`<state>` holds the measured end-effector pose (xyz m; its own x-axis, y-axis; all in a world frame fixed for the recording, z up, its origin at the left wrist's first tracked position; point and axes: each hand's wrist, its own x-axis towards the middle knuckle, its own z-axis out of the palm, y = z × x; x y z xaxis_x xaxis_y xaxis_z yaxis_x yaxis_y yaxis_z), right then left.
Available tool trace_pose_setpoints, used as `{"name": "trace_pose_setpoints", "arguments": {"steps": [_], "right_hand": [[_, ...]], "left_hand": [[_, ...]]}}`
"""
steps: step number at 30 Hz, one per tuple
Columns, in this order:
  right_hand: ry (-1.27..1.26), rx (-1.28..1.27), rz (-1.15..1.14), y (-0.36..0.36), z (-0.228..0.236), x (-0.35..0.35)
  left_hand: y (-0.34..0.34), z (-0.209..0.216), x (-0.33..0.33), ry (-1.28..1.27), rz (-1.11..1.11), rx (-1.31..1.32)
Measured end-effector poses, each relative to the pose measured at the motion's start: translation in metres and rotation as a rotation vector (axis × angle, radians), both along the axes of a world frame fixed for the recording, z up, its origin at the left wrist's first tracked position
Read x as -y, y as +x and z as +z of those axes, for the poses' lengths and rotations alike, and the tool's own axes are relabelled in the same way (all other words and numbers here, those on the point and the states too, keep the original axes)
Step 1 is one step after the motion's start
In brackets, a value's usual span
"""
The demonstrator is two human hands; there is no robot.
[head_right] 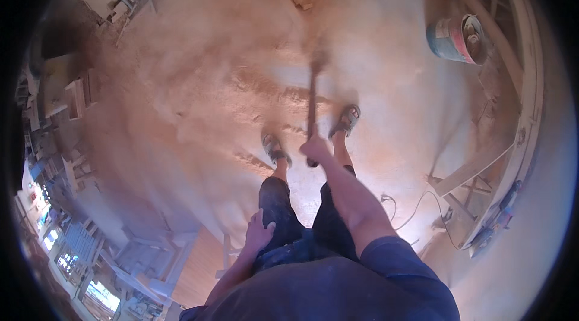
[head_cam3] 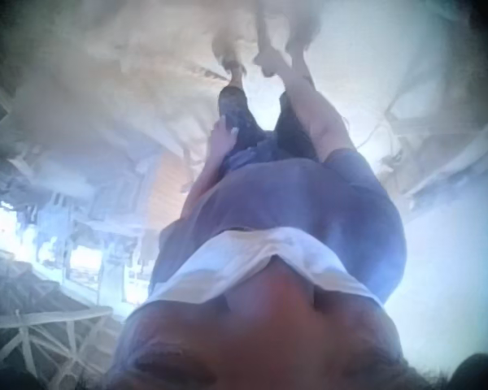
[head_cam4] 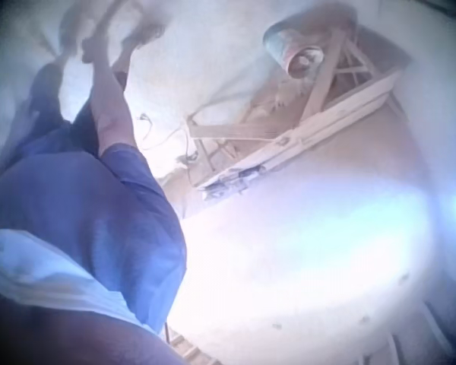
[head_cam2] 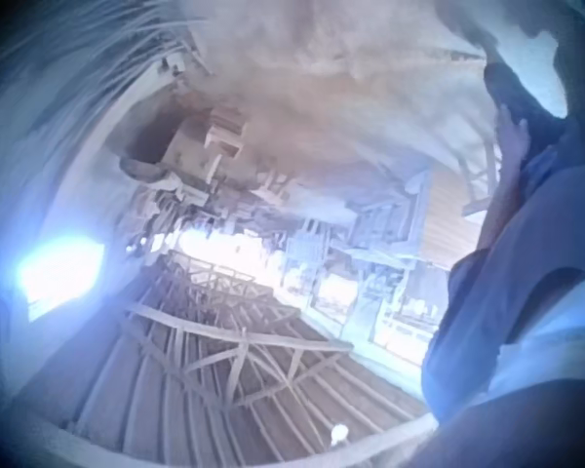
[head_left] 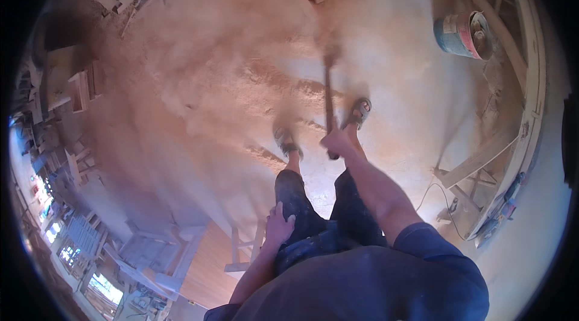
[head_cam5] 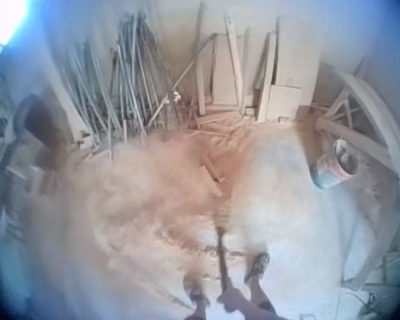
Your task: The person sweeps sawdust and debris across a workshop floor using a long-handled broom. They move a bucket and a wooden stool out of the way to clear the area, then continue sweeping the remaining dust into a pile.
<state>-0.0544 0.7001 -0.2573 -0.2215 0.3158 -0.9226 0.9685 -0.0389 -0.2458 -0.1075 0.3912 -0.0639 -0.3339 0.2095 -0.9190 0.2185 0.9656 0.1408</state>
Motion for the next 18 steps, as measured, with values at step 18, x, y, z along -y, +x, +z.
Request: {"name": "trace_pose_setpoints", "arguments": {"steps": [18], "right_hand": [[0.15, -0.115, -0.734, 0.274, 0.045, -0.367]], "left_hand": [[0.037, 0.074, -0.217, 0.142, 0.106, -0.221]]}}
